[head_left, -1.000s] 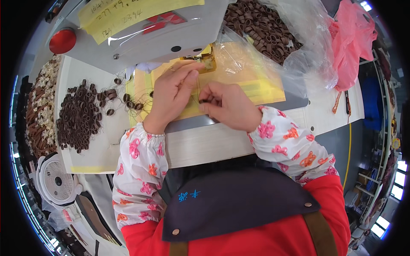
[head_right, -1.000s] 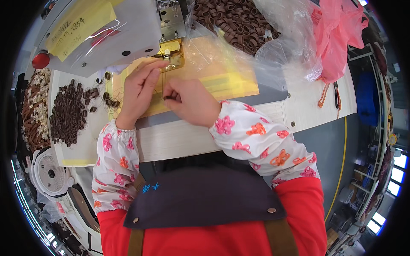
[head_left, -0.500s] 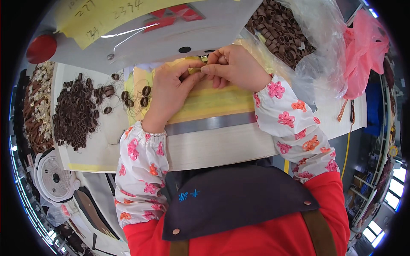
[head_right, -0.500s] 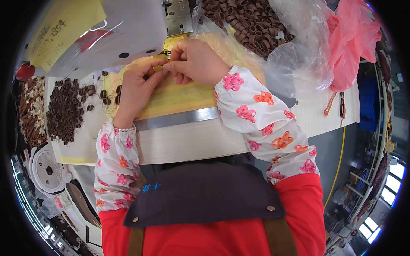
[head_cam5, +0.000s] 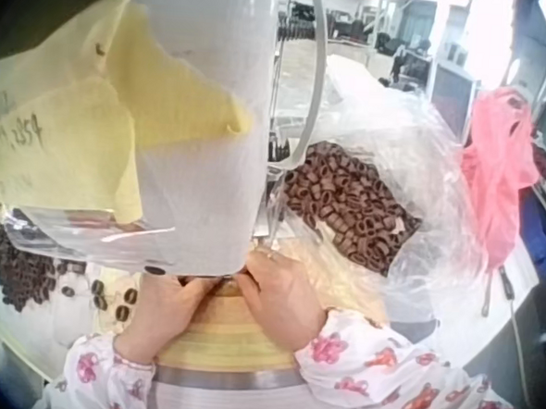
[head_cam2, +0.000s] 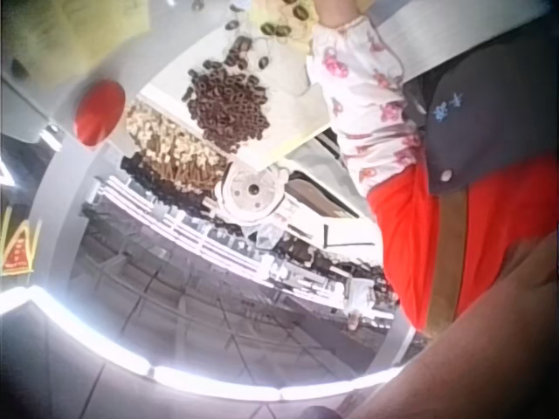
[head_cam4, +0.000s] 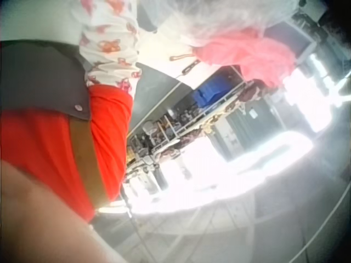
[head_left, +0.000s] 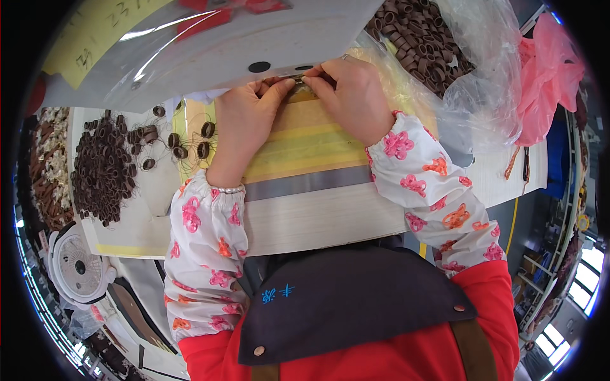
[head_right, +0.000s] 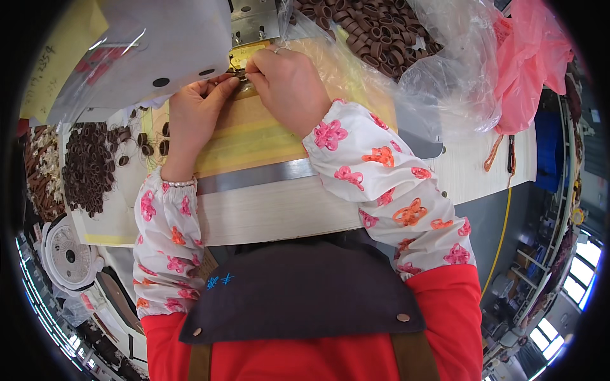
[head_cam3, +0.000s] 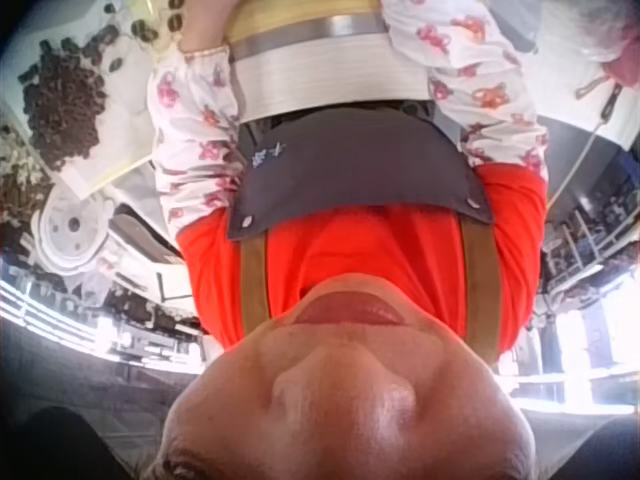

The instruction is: Attaching small leather loops to metallic hardware using a specialized sewing or assembly machine.

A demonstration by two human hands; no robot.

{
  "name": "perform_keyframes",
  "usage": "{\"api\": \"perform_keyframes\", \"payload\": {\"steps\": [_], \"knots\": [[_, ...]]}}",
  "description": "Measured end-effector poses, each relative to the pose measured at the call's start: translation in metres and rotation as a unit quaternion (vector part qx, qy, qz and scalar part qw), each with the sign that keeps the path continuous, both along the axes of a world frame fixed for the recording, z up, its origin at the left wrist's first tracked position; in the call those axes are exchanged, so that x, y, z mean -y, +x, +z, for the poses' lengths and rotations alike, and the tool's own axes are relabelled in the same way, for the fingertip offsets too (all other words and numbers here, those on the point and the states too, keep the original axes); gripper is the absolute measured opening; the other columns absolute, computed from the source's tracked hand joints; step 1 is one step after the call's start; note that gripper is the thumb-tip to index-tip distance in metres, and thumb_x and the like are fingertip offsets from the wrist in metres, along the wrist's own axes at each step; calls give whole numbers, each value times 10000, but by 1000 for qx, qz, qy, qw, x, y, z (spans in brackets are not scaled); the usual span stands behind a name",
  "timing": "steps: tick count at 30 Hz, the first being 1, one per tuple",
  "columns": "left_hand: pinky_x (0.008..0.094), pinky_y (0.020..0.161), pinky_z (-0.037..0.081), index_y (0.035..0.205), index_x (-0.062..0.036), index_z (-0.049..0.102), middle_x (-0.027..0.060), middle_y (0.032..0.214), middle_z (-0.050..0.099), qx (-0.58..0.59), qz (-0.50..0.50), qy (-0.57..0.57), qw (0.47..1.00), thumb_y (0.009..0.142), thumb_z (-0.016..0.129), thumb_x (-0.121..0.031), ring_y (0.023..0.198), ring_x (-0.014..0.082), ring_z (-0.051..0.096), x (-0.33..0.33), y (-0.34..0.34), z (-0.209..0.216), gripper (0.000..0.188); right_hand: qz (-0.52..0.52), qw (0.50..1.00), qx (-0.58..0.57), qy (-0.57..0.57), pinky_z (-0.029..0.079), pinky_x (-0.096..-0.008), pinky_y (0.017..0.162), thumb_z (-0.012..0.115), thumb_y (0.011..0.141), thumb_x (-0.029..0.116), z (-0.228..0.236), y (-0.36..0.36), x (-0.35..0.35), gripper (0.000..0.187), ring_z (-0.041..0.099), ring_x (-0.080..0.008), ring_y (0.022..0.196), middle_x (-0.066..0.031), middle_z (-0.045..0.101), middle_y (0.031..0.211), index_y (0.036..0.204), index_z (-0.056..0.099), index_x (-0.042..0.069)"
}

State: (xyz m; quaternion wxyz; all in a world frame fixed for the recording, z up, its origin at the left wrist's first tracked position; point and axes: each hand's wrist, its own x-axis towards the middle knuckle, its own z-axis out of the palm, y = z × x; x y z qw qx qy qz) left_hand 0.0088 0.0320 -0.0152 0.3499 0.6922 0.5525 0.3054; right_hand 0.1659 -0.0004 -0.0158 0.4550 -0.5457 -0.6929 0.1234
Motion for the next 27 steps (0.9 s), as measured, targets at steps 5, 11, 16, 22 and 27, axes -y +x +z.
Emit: {"api": "perform_keyframes", "payload": {"steps": [5, 11, 16, 22, 27], "knots": [[205, 481, 355, 600, 0, 600, -11, 522, 528, -34, -10, -21, 999, 747, 677, -305, 500, 34, 414, 2, 3, 13, 348, -12, 1000, 7, 3, 452, -348, 547, 623, 712, 43, -1, 0, 0, 82, 570, -304, 609, -164, 584, 677, 740, 584, -24], [216, 462, 347, 579, -12, 574, -11, 490, 495, -16, -25, 10, 1000, 740, 676, -338, 472, 47, 399, -2, 1, 6, 378, -4, 1000, 28, 0, 455, -390, 561, 592, 729, 39, 3, 0, 1, 65, 560, -338, 637, -165, 567, 676, 723, 543, -2], [209, 457, 338, 590, -18, 575, -29, 487, 487, -26, -23, 0, 999, 746, 676, -327, 472, 31, 394, 1, 2, 9, 361, -8, 997, 68, -20, 457, -396, 569, 599, 731, 66, 2, 2, 0, 80, 562, -337, 637, -162, 569, 670, 727, 549, 3], [215, 466, 352, 662, -23, 614, -17, 505, 512, -29, -19, -4, 999, 753, 660, -323, 470, 49, 419, -1, 2, 5, 317, -28, 997, 73, -12, 450, -350, 555, 629, 720, 102, 2, 1, -2, 139, 565, -302, 587, -158, 592, 638, 731, 624, -37], [256, 505, 404, 695, -18, 639, 28, 558, 578, -6, -24, 5, 1000, 763, 628, -287, 483, 103, 496, -5, -5, 0, 277, -26, 995, 93, -20, 452, -342, 556, 630, 717, 109, 0, -2, -6, 144, 566, -292, 567, -157, 586, 623, 727, 625, -35]]}}
